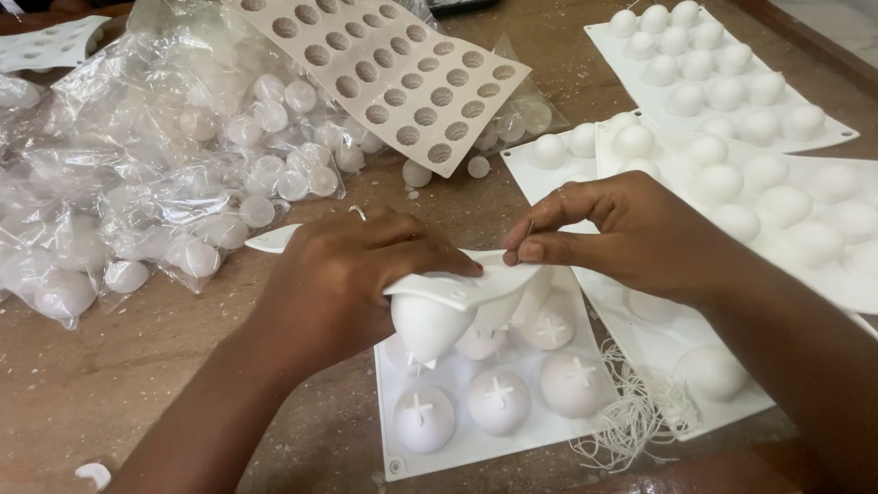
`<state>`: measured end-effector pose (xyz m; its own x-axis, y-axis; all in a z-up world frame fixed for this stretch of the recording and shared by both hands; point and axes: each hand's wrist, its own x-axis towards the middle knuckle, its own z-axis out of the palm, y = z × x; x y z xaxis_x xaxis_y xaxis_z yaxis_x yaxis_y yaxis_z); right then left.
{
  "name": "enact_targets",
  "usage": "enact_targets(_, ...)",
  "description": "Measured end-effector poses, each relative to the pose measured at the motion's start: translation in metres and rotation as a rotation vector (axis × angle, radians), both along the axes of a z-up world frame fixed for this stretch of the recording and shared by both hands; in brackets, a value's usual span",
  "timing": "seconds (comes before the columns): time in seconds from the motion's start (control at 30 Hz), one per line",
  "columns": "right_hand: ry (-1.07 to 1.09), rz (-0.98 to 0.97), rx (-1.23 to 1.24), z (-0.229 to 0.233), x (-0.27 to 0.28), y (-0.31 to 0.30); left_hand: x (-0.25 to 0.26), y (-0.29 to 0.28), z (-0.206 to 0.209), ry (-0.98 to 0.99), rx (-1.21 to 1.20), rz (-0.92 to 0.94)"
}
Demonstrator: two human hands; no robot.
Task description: Preparing and inserting wicks into candle molds.
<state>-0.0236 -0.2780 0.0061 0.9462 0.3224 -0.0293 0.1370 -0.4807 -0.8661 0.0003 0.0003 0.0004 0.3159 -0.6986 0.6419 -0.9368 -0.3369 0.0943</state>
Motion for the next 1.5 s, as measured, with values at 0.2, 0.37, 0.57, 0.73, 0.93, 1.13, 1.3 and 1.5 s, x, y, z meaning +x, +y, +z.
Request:
enact_targets(0.2,-0.174,-0.166,0.072,0.001,-0.008,0.005,-0.013,-0.001,0.019,-0.01,0.026,-0.019)
enact_targets(0.37,-0.269,-0.242,0.391,0.002,-0.003,-0.013,-0.012,-0.001,0.011,-0.055,0.049,-0.026)
enact_targets(0.57,-0.131,-0.111,0.177,0.005,-0.004,-0.006,-0.015,-0.004,0.014,-0.069,0.034,-0.038)
enact_targets(0.73,-0.205,-0.222,0.332,0.003,-0.003,-0.004,-0.012,-0.004,0.009,-0.107,0.052,-0.043)
enact_targets(0.93,-0.347,-0.338,0.553,0.0,0.011,-0.037,-0.02,-0.007,0.011,-0.132,0.103,-0.036)
enact_targets(1.13,-0.362,-0.358,0.593,0.01,0.004,-0.026,-0.011,-0.007,0.005,-0.067,0.057,-0.023)
enact_targets(1.3,-0.444,-0.23,0.72,0.011,-0.001,-0.025,-0.004,0.0,0.012,0.164,-0.012,0.055)
enact_targets(1.5,-0.001,-0.232,0.052,0.003,-0.002,-0.019,-0.01,-0.006,0.013,-0.015,-0.035,0.022)
